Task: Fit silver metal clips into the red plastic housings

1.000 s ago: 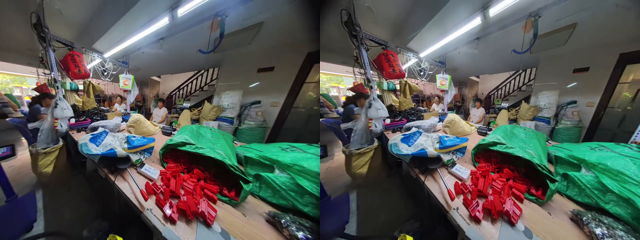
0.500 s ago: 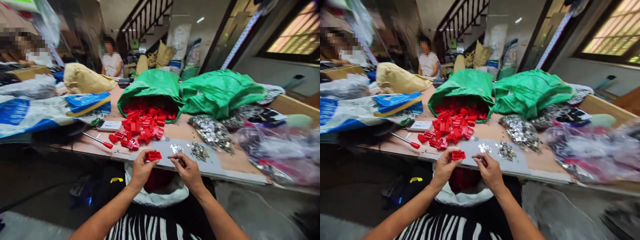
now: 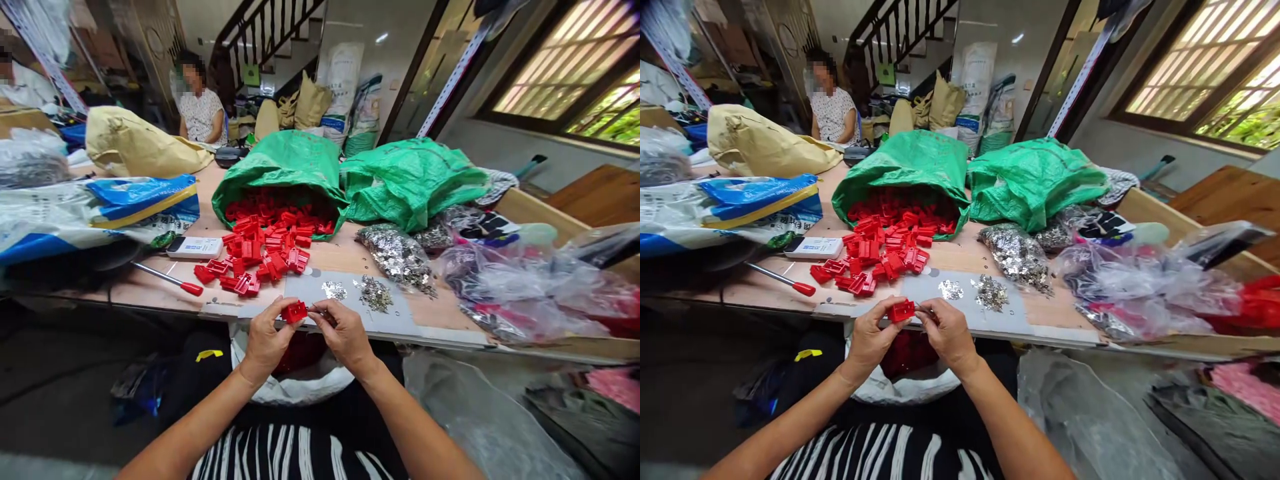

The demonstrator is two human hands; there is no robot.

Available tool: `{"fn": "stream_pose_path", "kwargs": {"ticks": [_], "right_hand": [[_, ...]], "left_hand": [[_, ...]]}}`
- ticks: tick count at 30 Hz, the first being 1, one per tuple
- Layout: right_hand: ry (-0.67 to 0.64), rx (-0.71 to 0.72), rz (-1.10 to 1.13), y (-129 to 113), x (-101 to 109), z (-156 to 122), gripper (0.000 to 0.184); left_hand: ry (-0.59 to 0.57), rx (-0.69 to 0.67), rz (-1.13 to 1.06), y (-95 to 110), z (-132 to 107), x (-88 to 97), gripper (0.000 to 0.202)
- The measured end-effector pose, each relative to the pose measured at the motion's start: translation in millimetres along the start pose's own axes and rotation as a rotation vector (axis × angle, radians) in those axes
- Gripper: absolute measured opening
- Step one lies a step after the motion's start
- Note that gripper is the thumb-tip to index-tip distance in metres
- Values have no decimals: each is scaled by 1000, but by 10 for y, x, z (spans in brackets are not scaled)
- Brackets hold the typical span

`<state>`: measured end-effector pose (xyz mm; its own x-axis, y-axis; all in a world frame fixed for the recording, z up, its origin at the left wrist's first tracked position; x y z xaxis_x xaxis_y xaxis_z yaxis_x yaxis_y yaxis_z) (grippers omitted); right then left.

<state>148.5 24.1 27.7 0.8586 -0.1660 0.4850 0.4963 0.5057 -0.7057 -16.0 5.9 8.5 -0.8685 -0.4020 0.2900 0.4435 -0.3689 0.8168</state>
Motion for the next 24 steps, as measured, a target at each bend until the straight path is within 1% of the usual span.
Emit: {"fn": "stream_pose_path", "kwargs": {"ticks": [5, 9, 11, 13, 15, 18, 21, 24], "right_hand": [[-42, 68, -16, 14, -11, 9, 7], [-59, 104, 30, 7, -19, 13, 12], [-64, 94, 80, -1, -15, 3, 14], [-84, 35, 124, 1, -4, -12, 16], [-94, -79, 139, 23, 14, -26, 18], [-71, -256, 158, 82, 33, -40, 18], [-74, -334, 223, 134, 14, -56, 17], [-128, -386, 308, 190, -36, -94, 17]], "left_hand": [[-18, -85, 32, 14, -35, -26, 30], [-20, -76, 18, -2, -62, -52, 30], [-6, -58, 11, -2, -74, -53, 29], [-4, -26, 9, -2, -81, -49, 28], [-12, 12, 8, -6, -81, -44, 27], [-12, 39, -22, -11, -73, -39, 29], [-15, 29, -41, -16, -79, -49, 31], [-32, -23, -54, -31, -122, -73, 32]]}}
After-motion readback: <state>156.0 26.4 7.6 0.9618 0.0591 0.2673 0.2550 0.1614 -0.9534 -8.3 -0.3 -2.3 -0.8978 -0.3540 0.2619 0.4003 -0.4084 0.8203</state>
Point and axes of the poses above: each hand's wrist, its own z-axis towards the middle knuckle, its own x-axis out of the back of the hand, y = z × x, the point moved 2 cm from there along z, towards the middle knuckle, and after that the axes turned 10 degrees about y, right-handed, at the moved point
